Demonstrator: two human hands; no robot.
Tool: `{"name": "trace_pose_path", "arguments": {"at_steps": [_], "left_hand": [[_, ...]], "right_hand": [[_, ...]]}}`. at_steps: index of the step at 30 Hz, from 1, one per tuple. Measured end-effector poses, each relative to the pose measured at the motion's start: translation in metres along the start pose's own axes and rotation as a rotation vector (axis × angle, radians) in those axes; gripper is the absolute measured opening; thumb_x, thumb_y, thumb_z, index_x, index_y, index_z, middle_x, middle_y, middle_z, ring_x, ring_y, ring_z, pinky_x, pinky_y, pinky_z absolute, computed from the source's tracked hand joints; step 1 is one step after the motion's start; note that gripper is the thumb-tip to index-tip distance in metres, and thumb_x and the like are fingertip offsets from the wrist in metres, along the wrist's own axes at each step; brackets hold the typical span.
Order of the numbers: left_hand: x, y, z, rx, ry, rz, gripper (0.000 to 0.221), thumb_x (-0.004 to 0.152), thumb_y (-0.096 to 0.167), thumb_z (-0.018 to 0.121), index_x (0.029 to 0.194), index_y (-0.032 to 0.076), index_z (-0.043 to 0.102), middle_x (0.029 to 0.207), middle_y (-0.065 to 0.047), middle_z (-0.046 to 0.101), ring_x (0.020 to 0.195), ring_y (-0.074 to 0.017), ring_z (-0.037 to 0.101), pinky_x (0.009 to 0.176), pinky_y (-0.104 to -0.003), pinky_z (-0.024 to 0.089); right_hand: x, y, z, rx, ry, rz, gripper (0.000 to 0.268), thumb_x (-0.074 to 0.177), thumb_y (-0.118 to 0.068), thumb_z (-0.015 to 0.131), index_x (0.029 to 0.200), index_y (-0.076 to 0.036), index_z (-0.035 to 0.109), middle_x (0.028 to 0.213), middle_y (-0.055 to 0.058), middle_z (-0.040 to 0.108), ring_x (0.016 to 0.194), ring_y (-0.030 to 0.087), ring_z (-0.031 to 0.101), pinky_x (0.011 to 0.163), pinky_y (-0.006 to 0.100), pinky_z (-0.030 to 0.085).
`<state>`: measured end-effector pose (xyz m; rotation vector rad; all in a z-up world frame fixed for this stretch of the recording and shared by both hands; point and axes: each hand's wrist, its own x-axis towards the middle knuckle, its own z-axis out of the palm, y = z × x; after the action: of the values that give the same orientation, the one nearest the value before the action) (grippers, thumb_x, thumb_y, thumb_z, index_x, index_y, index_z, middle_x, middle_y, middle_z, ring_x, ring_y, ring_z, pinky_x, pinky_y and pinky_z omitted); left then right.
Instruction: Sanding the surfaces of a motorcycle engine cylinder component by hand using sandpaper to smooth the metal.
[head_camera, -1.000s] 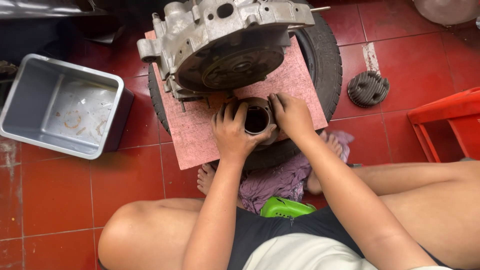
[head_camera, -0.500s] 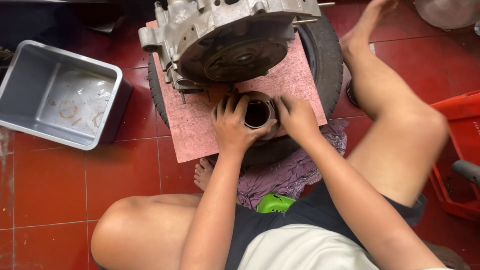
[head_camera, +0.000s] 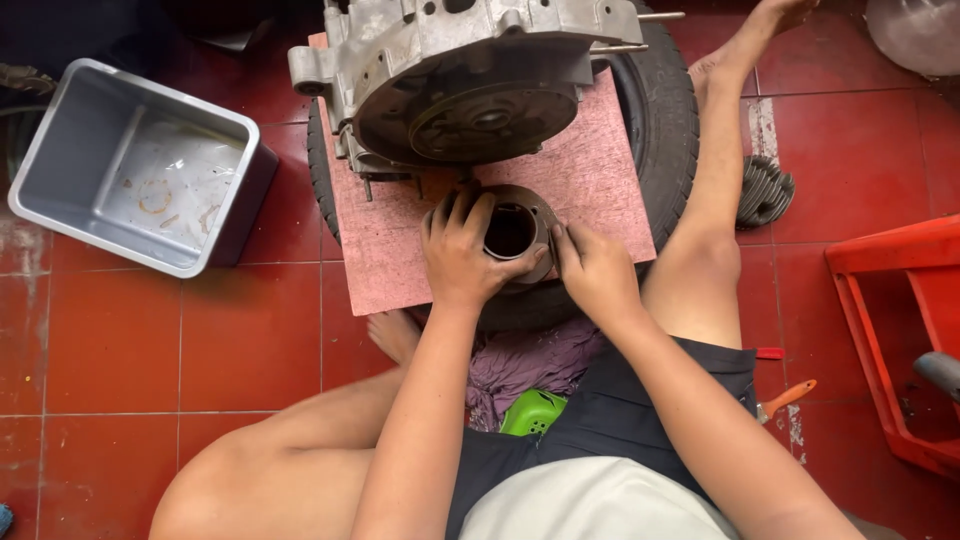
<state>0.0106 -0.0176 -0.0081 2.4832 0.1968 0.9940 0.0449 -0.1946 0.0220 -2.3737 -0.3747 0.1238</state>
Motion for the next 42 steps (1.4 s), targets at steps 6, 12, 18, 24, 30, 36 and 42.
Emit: {"name": "trace_pose_path", "arguments": {"at_steps": [6,12,18,24,30,36,42], "left_hand": [[-0.003,-0.003,0.000,0.034,0.017,-0.004,0.072,0.056,0.074,0.074,0.103,0.020,0.068,0.100,-0.007,0.069,0.098,-0.0368,0.070,0.086,-0.046,0.057],[-0.002,-0.002,0.001,0.015,-0.001,-0.001,0.071,0.056,0.074,0.073,0.102,0.021,0.068,0.100,-0.006,0.068,0.098,-0.0367,0.069,0.087,-0.047,0.056],[-0.003,-0.008,0.004,0.031,0.007,-0.010,0.071,0.053,0.074,0.073,0.102,0.021,0.068,0.101,-0.005,0.069,0.099,-0.0368,0.069,0.088,-0.050,0.055],[-0.001,-0.005,-0.002,0.010,0.003,0.003,0.073,0.058,0.078,0.070,0.103,0.020,0.069,0.102,-0.006,0.069,0.099,-0.0367,0.070,0.088,-0.047,0.056],[0.003,0.000,-0.005,0.012,-0.007,-0.007,0.071,0.053,0.074,0.074,0.101,0.022,0.069,0.101,-0.005,0.069,0.098,-0.0354,0.070,0.088,-0.045,0.057],[0.001,0.000,-0.010,-0.054,-0.050,-0.005,0.073,0.054,0.072,0.077,0.103,0.018,0.070,0.101,-0.009,0.070,0.098,-0.0384,0.070,0.088,-0.047,0.058],[0.009,0.007,-0.017,-0.026,-0.033,-0.017,0.070,0.052,0.067,0.080,0.103,0.019,0.070,0.100,-0.008,0.069,0.097,-0.0373,0.070,0.086,-0.046,0.058]], "right_hand": [[0.038,-0.001,0.014,-0.009,-0.006,-0.034,0.040,0.107,-0.035,0.054,0.084,-0.005,0.066,0.074,0.024,0.066,0.087,0.049,0.068,0.070,0.058,0.053],[0.024,-0.010,0.000,0.014,-0.007,-0.009,0.041,0.107,-0.038,0.054,0.083,-0.008,0.066,0.074,0.020,0.067,0.088,0.046,0.069,0.072,0.055,0.054],[0.017,-0.001,0.003,-0.059,-0.030,-0.027,0.039,0.107,-0.034,0.054,0.081,-0.008,0.064,0.073,0.021,0.066,0.087,0.045,0.069,0.070,0.055,0.054],[0.047,-0.015,0.004,-0.071,-0.058,-0.042,0.039,0.107,-0.038,0.052,0.087,-0.007,0.065,0.077,0.023,0.068,0.090,0.048,0.069,0.074,0.060,0.053],[-0.006,-0.007,-0.003,-0.032,-0.039,0.065,0.039,0.105,-0.036,0.055,0.079,-0.009,0.064,0.070,0.020,0.066,0.087,0.044,0.070,0.069,0.053,0.054],[0.037,-0.010,0.003,-0.042,-0.036,-0.014,0.041,0.107,-0.037,0.054,0.080,-0.007,0.064,0.070,0.020,0.066,0.085,0.046,0.069,0.068,0.055,0.054],[0.002,0.000,-0.001,-0.014,-0.032,0.027,0.043,0.107,-0.036,0.054,0.075,-0.009,0.063,0.066,0.018,0.064,0.082,0.042,0.070,0.066,0.050,0.054]]}}
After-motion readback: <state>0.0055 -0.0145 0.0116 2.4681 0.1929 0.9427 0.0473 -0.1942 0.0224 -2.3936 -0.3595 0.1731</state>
